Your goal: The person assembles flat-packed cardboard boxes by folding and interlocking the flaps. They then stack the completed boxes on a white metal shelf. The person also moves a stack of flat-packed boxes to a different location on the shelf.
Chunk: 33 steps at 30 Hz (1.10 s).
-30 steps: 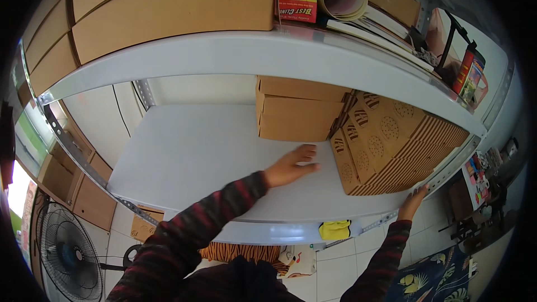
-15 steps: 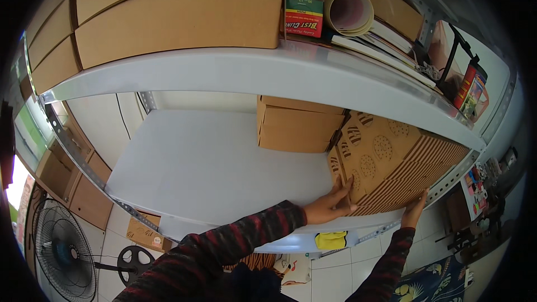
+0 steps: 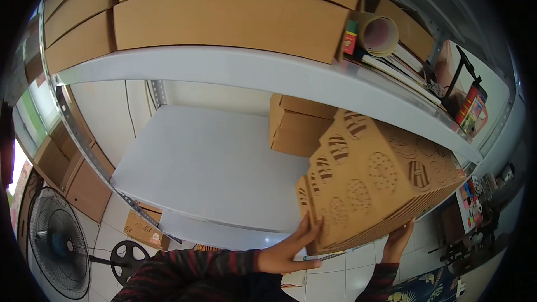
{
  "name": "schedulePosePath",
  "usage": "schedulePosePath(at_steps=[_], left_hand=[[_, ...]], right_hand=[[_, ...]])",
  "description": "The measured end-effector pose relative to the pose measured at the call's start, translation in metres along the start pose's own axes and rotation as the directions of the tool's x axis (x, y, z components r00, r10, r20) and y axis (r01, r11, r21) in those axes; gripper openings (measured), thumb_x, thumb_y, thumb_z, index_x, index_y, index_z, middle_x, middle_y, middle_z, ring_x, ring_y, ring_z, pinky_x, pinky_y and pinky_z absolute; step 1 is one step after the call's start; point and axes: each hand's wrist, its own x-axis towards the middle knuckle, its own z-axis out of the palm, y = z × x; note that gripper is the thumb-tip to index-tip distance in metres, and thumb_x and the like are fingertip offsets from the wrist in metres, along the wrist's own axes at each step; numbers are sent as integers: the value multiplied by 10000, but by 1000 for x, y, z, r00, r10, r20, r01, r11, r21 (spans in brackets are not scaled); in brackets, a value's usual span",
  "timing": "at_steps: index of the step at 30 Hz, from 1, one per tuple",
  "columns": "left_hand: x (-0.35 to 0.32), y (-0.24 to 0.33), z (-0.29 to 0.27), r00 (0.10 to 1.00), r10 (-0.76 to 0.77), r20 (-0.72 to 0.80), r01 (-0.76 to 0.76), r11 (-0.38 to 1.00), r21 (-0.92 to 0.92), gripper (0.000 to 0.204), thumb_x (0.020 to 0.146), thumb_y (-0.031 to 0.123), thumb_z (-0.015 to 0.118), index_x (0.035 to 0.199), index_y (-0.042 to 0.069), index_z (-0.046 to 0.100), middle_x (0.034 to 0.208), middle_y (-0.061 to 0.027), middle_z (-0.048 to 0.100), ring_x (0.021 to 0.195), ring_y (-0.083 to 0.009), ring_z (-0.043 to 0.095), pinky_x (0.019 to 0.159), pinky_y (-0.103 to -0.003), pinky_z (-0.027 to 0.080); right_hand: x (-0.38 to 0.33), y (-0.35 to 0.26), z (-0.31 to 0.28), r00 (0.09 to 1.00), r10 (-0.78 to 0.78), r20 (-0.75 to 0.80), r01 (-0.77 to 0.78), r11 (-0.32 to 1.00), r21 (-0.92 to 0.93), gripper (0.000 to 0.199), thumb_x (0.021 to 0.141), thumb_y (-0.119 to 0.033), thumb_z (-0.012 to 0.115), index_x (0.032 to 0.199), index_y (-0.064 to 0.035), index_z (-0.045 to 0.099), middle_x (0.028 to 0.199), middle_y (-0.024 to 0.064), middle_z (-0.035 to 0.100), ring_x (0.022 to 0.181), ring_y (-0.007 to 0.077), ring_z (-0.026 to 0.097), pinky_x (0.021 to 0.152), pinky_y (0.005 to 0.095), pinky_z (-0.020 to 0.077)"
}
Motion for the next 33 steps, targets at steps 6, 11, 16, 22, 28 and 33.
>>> schedulePosePath(at_steps=[6, 11, 16, 22, 28, 33], left_hand=[[-100, -4, -57, 974, 84, -212, -102, 992, -75, 1040, 810, 405, 708, 1485, 1, 28, 1518, -307, -28, 1408, -405, -146, 1132, -466, 32], [-181, 8, -94, 898, 28, -439, -49, 998, -36, 1174, 685, 300, 839, 1485, -5, 36, 1550, -234, -17, 1438, -314, -87, 1144, -406, 40], [-249, 4, -124, 760, -167, -627, 125, 986, -111, 1171, 662, 222, 854, 1487, 2, 54, 1552, -207, 65, 1444, -288, 52, 1155, -394, 107], [-272, 4, -163, 579, -108, -808, 179, 984, -3, 1105, 665, 158, 847, 1486, 15, 121, 1515, -178, 227, 1412, -277, 201, 1142, -400, 188], [-268, -41, -242, 512, -62, -857, 184, 982, 39, 979, 651, 124, 845, 1445, 39, 278, 1361, -138, 476, 1263, -245, 447, 1052, -365, 362], [-255, -67, -305, 495, -25, -868, 274, 953, 129, 912, 672, 111, 824, 1429, 49, 318, 1278, -141, 551, 1194, -236, 515, 1016, -358, 407]], right_hand=[[-87, 12, 100, 995, 76, 60, -78, 996, 34, 607, 988, -461, 387, 1465, -117, 240, 1479, 80, 308, 1341, 236, 317, 1079, 383, 275], [-157, 31, 178, 967, 97, 235, -119, 989, 82, 616, 991, -444, 375, 1475, -101, 208, 1494, 92, 286, 1340, 245, 314, 1082, 381, 262], [-203, 45, 246, 897, 165, 411, -205, 977, 55, 635, 980, -429, 387, 1469, -74, 191, 1482, 105, 296, 1343, 252, 307, 1093, 391, 240], [-206, 63, 316, 737, 220, 639, -303, 953, 21, 665, 953, -420, 465, 1453, -83, 184, 1458, 80, 289, 1366, 230, 239, 1108, 386, 183], [-196, 93, 373, 692, 177, 699, -166, 982, -85, 730, 929, -317, 553, 1448, -69, 103, 1449, 128, 258, 1363, 237, 223, 1124, 404, 161], [-169, 109, 415, 611, 205, 764, -99, 978, -183, 749, 917, -120, 571, 1445, -72, 40, 1431, 142, 256, 1333, 241, 272, 1110, 390, 230]])
